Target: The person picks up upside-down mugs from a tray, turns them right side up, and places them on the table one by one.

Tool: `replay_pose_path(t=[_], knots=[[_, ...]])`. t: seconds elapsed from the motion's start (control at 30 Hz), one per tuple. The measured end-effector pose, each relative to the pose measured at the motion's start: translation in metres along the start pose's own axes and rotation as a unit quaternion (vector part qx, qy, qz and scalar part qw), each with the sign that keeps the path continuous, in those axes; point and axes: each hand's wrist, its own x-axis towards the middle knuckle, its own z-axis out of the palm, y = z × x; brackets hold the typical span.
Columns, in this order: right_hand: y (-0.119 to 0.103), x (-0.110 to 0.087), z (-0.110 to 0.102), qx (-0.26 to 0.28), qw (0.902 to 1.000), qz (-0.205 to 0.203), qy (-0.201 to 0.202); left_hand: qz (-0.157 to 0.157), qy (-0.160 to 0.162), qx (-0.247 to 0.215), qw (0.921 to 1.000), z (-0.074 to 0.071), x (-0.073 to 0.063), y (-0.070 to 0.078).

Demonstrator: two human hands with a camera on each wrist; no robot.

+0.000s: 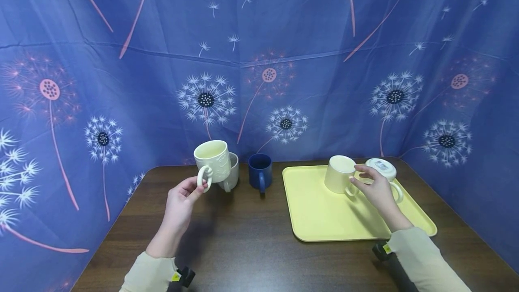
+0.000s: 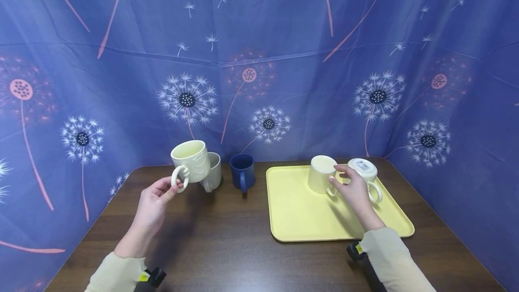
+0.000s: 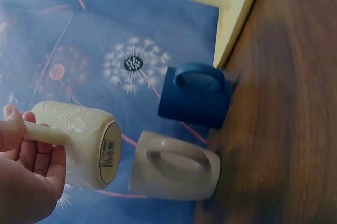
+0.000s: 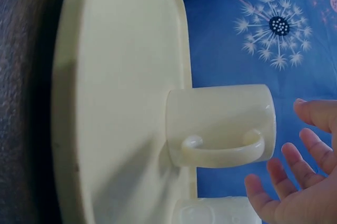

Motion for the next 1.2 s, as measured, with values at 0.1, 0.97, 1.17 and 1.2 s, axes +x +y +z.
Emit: replay_pose_path(t=[0.1,0.97,1.17,1.2], knots=[[0.004,0.0,0.0,-0.007,0.9999,0.009,-0.004,-0.001,0.022,-0.011,0.9997,-0.005,0.003,-0.003],[0.029,-0.004,0.011,-0.011,0.9982,0.048,-0.034,-0.006,0.129,-0.017,0.9915,-0.045,0.038,-0.048],[0.032,-0.007,0.012,-0.015,0.9964,0.066,-0.051,-0.025,0.137,0.016,0.9901,-0.049,0.043,-0.058],[0.032,-0.007,0.012,-0.014,0.9962,0.069,-0.052,-0.029,0.138,0.023,0.9898,-0.05,0.043,-0.059]])
